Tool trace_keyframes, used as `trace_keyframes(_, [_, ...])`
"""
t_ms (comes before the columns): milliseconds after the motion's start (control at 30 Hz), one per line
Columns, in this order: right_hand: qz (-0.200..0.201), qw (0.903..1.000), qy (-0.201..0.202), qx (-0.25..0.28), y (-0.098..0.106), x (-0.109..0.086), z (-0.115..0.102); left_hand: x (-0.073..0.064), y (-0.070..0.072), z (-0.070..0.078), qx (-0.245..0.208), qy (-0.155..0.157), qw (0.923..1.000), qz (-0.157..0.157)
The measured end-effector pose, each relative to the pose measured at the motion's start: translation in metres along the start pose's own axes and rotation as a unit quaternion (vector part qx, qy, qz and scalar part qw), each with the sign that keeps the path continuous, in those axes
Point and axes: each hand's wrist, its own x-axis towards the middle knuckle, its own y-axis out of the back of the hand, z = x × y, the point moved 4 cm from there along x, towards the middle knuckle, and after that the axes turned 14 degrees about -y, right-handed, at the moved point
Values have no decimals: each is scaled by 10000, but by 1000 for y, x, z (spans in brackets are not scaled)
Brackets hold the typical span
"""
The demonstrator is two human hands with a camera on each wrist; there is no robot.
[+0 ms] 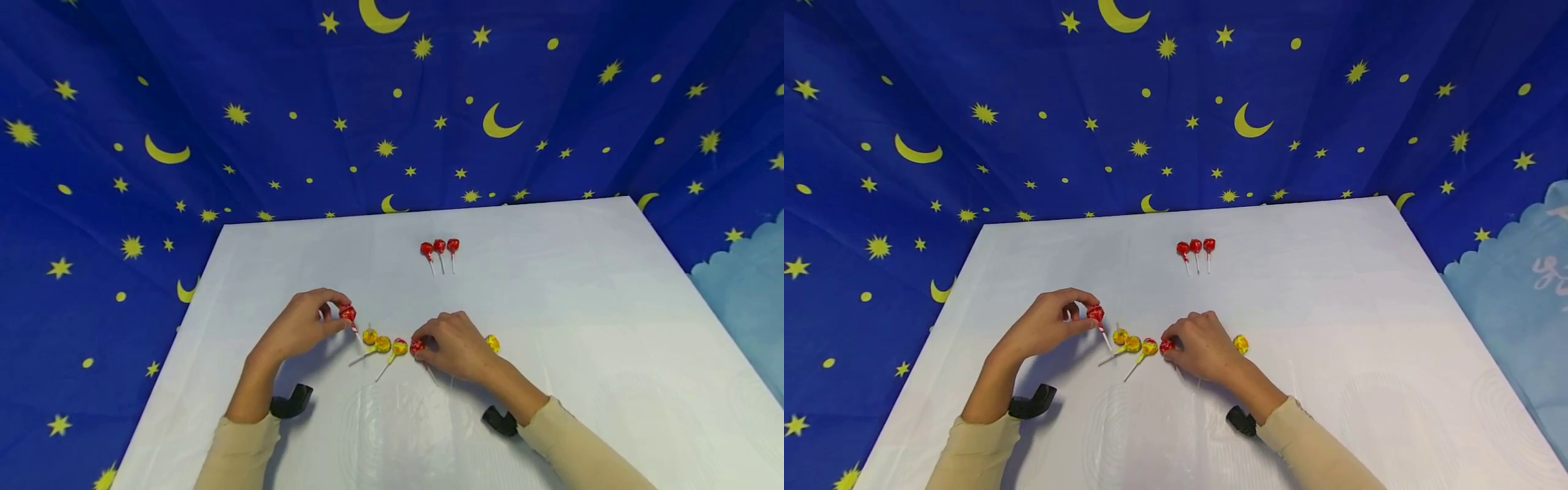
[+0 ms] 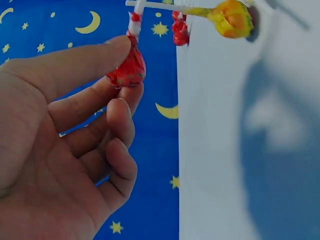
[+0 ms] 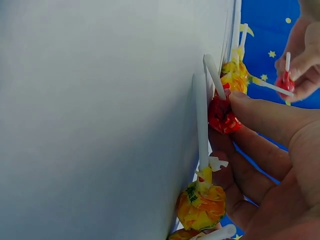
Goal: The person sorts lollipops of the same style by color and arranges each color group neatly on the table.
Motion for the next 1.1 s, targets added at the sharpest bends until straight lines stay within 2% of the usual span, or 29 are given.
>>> trace_keyframes(267, [-221, 9997, -88, 53, -9, -4, -3, 17, -14, 6, 14, 53, 9999, -118])
trace_keyframes(500, [-54, 10000, -48, -8, -5, -2, -3, 36, -14, 19, 6, -261, 9997, -3])
trace_keyframes(700, [-70, 10000, 5, 34, -4, -2, -1, 60, -12, 34, -67, -504, 9987, -85])
trace_keyframes(833, [-32, 10000, 40, 24, -3, -2, 0, 77, -15, 34, 105, -515, 9984, -201])
trace_keyframes(1100, [64, 9999, 75, -74, 0, -1, 1, 98, -23, 31, 265, -499, 9973, -468])
